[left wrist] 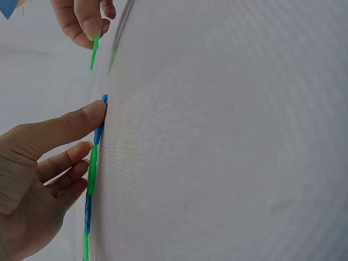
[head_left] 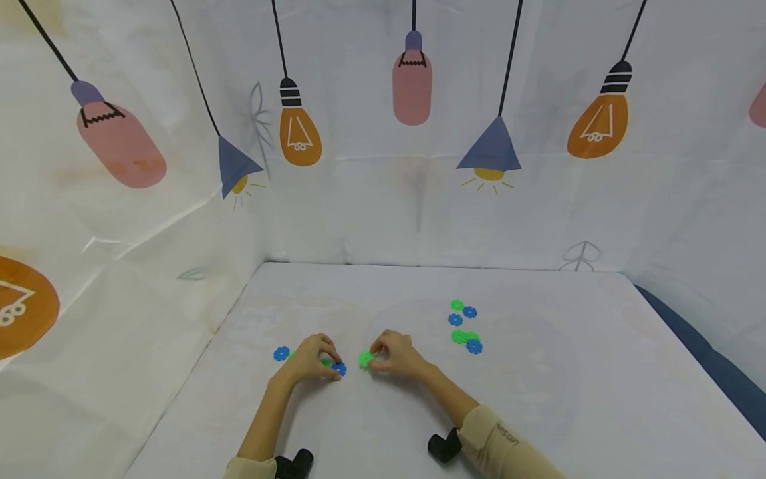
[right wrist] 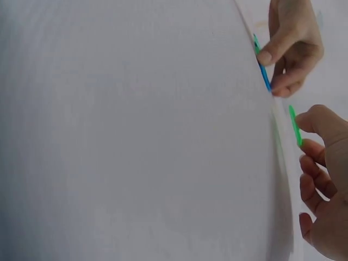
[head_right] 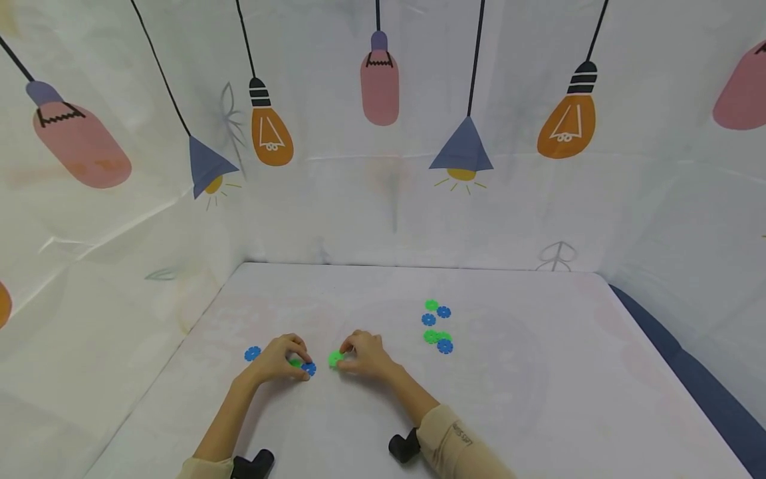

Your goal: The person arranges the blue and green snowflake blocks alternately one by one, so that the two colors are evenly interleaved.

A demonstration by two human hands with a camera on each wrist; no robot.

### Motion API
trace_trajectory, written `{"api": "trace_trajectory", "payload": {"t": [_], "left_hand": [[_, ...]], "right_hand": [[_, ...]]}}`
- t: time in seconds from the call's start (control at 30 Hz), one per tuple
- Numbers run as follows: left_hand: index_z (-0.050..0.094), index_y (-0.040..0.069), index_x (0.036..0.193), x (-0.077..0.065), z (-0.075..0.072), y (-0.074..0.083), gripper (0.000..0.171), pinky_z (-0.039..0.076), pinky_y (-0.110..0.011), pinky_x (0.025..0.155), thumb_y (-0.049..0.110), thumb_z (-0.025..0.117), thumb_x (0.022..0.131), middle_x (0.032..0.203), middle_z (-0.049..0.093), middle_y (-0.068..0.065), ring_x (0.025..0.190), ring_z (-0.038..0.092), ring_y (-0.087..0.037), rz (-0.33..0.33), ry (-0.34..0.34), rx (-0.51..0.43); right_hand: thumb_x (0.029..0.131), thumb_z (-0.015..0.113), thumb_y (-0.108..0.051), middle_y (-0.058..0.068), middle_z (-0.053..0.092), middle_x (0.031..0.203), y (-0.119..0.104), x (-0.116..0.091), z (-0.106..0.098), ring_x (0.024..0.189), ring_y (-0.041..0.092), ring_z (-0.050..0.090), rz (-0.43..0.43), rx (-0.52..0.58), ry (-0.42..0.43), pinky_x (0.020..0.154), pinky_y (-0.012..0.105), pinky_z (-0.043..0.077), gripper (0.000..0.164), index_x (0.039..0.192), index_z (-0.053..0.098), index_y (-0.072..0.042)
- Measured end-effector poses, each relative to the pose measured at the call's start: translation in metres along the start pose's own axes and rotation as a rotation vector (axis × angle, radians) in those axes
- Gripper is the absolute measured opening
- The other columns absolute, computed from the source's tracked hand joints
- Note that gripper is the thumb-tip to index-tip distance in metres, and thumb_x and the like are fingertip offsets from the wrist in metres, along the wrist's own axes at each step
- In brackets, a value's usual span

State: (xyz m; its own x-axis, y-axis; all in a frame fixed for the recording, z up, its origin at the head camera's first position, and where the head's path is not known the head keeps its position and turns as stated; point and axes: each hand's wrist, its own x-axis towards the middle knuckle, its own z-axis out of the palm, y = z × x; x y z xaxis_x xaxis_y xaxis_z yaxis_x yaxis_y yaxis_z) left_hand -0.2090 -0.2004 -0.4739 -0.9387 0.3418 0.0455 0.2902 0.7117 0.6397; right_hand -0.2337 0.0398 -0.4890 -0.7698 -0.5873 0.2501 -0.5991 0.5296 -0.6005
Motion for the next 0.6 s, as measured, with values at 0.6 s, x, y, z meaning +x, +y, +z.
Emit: {"api": "trace_trajectory", "payload": {"t": [0.6], "left_hand": [[0.075, 0.009, 0.078, 0.0, -0.001, 0.001, 0.021, 0.043, -0.041, 0.08, 0.015, 0.087, 0.062, 0.091, 0.056, -0.001, 0.089, 0.05, -0.019, 0.038, -0.005, 0.004]], "right_hand": [[0.076, 0.072, -0.026, -0.006, 0.058, 0.085, -0.019, 0.001, 0.019, 0.082, 0.007, 0.05, -0.029, -0.035, -0.067, 0.075, 0.033, 0.027, 0.018, 0.086, 0.068, -0.012]]}}
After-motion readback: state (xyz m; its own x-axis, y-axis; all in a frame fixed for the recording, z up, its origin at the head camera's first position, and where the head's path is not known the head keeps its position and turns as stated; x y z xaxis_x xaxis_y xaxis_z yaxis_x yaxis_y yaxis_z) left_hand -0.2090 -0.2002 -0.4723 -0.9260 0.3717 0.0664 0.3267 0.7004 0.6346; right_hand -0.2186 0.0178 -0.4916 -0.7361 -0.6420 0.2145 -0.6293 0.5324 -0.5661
